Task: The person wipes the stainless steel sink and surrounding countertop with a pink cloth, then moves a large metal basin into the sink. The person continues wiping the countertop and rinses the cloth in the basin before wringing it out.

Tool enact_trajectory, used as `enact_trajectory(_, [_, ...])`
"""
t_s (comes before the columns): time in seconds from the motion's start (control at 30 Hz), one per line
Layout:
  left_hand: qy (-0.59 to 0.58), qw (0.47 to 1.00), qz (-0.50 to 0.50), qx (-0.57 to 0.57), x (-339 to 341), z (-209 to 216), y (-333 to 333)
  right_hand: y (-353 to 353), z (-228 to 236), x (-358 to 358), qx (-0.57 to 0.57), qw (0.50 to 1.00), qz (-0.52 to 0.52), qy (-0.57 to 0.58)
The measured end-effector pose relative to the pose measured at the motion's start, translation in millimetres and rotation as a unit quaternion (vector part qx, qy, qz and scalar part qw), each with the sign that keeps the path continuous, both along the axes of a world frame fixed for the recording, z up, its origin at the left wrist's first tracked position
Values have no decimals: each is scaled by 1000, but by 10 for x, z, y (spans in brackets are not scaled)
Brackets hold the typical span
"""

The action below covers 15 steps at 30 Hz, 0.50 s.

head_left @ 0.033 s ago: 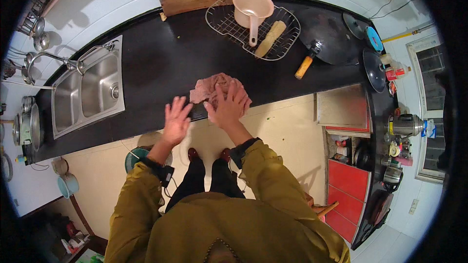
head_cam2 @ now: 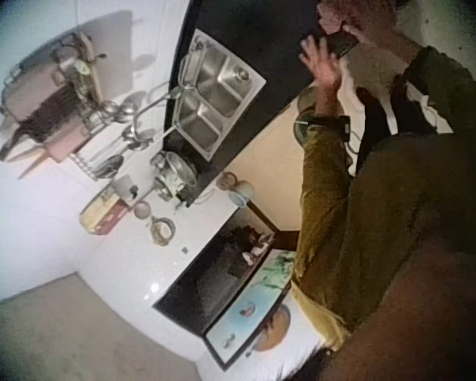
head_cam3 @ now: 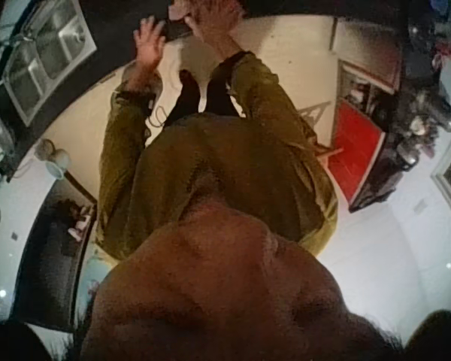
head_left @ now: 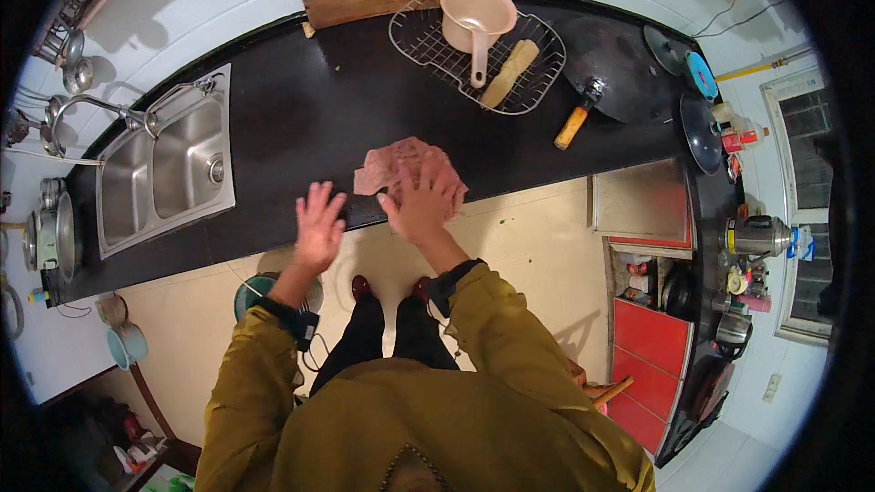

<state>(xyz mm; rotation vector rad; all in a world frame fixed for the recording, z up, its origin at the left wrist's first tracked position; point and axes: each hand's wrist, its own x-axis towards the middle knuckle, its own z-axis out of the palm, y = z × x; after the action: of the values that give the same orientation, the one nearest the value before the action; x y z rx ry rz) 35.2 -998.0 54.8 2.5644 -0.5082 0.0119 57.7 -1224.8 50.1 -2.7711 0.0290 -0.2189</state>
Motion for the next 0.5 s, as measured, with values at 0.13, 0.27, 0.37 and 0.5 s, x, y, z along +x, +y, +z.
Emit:
enact_trajectory(0.13, [-19, 988, 126, 88, 11, -170, 764, 551, -22, -62, 49, 986, 138, -76])
enact_trajectory(0.27, [-49, 974, 190, 110, 138, -300, 1091, 1152, 62, 40, 77, 956, 259, -116])
enact_trajectory(0.37, [-58, 976, 170, 125, 147, -314, 1128, 1355, 146, 132, 65, 946, 280, -150])
enact_trajectory(0.5, [-30, 984, 145, 94, 141, -207, 1122, 1162, 135, 202, 3, 967, 219, -132])
